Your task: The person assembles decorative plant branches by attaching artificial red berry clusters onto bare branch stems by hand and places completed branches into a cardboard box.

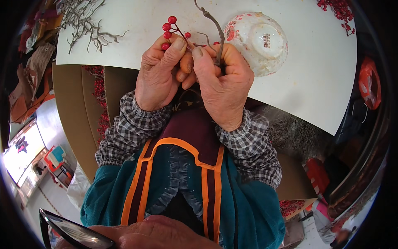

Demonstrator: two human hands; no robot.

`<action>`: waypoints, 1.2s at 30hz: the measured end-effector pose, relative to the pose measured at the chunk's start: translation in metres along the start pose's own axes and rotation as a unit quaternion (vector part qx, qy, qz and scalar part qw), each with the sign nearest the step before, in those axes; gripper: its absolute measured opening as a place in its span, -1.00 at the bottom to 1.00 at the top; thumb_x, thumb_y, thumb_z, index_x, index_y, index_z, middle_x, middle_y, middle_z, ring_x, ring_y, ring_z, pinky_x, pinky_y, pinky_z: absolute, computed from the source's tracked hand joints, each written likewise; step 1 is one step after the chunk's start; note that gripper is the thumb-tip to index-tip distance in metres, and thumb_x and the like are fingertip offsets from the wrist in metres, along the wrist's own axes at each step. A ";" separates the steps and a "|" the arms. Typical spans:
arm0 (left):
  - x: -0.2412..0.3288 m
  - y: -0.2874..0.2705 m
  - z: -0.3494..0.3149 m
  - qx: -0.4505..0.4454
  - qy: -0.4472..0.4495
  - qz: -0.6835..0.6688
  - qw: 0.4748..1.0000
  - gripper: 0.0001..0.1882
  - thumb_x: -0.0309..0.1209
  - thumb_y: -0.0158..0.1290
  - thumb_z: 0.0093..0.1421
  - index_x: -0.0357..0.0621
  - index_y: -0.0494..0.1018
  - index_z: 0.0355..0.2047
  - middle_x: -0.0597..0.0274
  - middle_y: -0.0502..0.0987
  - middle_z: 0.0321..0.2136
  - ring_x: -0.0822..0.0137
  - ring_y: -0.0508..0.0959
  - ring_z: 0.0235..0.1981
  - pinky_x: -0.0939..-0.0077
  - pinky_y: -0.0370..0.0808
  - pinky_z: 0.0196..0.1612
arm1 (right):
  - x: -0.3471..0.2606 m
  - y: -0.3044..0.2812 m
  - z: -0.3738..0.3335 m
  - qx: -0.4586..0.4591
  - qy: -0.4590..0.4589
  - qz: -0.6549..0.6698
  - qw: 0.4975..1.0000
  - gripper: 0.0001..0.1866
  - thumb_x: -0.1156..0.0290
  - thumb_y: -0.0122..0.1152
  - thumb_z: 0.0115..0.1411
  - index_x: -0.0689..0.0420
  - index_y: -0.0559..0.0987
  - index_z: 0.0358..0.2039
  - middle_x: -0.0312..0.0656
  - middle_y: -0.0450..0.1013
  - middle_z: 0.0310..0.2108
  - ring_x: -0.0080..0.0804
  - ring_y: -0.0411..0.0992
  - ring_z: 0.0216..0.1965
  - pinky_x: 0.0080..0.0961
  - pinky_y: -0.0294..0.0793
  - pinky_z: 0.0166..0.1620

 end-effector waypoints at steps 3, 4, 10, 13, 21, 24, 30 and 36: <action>0.000 0.000 0.000 0.001 0.005 0.004 1.000 -0.79 -0.32 -0.10 0.40 -0.23 0.38 -0.28 0.31 0.37 -0.62 0.56 0.27 -0.67 0.64 0.29 -0.66 | -0.001 0.000 0.000 0.004 -0.002 -0.004 1.000 -0.84 0.52 0.11 0.25 0.32 0.44 -0.46 -0.17 0.49 -0.60 -0.58 0.45 -0.64 -0.70 0.42 -0.57; 0.001 0.001 0.000 0.000 0.006 0.006 1.000 -0.79 -0.33 -0.09 0.39 -0.23 0.37 -0.28 0.31 0.37 -0.62 0.56 0.27 -0.67 0.64 0.28 -0.66 | -0.001 0.000 0.000 0.004 -0.004 -0.008 1.000 -0.84 0.52 0.10 0.25 0.32 0.44 -0.46 -0.17 0.49 -0.60 -0.58 0.45 -0.64 -0.70 0.43 -0.57; 0.002 0.000 -0.001 0.036 0.015 -0.002 0.999 -0.84 -0.40 -0.04 0.36 -0.25 0.39 -0.33 0.34 0.37 -0.68 0.56 0.28 -0.70 0.66 0.29 -0.65 | 0.000 0.000 0.000 0.010 -0.008 0.002 1.000 -0.85 0.54 0.11 0.24 0.31 0.44 -0.47 -0.19 0.49 -0.61 -0.60 0.45 -0.63 -0.69 0.45 -0.57; 0.003 0.000 -0.001 0.033 0.026 0.029 0.999 -0.85 -0.42 -0.02 0.35 -0.26 0.39 -0.33 0.34 0.37 -0.68 0.57 0.29 -0.69 0.69 0.27 -0.66 | 0.003 -0.002 -0.002 0.013 -0.014 -0.005 1.000 -0.85 0.55 0.13 0.22 0.30 0.44 -0.48 -0.22 0.48 -0.62 -0.63 0.44 -0.63 -0.69 0.45 -0.58; 0.004 0.002 -0.004 0.038 0.052 0.081 0.995 -0.88 -0.44 -0.02 0.35 -0.24 0.40 -0.30 0.35 0.37 -0.67 0.60 0.27 -0.69 0.69 0.25 -0.65 | 0.003 -0.008 -0.004 0.036 -0.062 -0.053 0.996 -0.84 0.53 0.16 0.21 0.27 0.44 -0.49 -0.31 0.44 -0.66 -0.71 0.38 -0.66 -0.70 0.40 -0.60; 0.008 0.005 -0.008 0.053 0.069 0.136 0.987 -0.85 -0.44 -0.03 0.35 -0.24 0.37 -0.36 0.36 0.39 -0.68 0.60 0.31 -0.69 0.70 0.26 -0.64 | 0.004 -0.009 -0.005 0.041 -0.056 -0.065 0.996 -0.84 0.52 0.17 0.21 0.26 0.44 -0.49 -0.32 0.43 -0.67 -0.73 0.35 -0.66 -0.70 0.37 -0.60; 0.011 0.003 -0.010 0.059 0.095 0.162 0.980 -0.84 -0.44 -0.03 0.36 -0.22 0.34 -0.38 0.38 0.40 -0.68 0.62 0.31 -0.68 0.70 0.26 -0.63 | 0.008 -0.008 -0.007 0.042 -0.056 -0.058 0.996 -0.86 0.51 0.16 0.22 0.26 0.45 -0.47 -0.33 0.43 -0.66 -0.75 0.33 -0.64 -0.71 0.36 -0.57; 0.012 0.004 -0.010 0.070 0.098 0.170 0.978 -0.85 -0.43 -0.04 0.36 -0.21 0.35 -0.36 0.40 0.39 -0.67 0.65 0.31 -0.67 0.71 0.26 -0.62 | 0.005 -0.008 -0.007 0.040 -0.092 -0.132 0.986 -0.85 0.49 0.16 0.23 0.26 0.44 -0.46 -0.34 0.41 -0.65 -0.74 0.31 -0.61 -0.70 0.34 -0.57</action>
Point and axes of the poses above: each hand's wrist, its own z-axis towards the middle knuckle, its own y-axis out of the palm, x = y × z, the point moved 9 cm from there along z, towards the middle knuckle
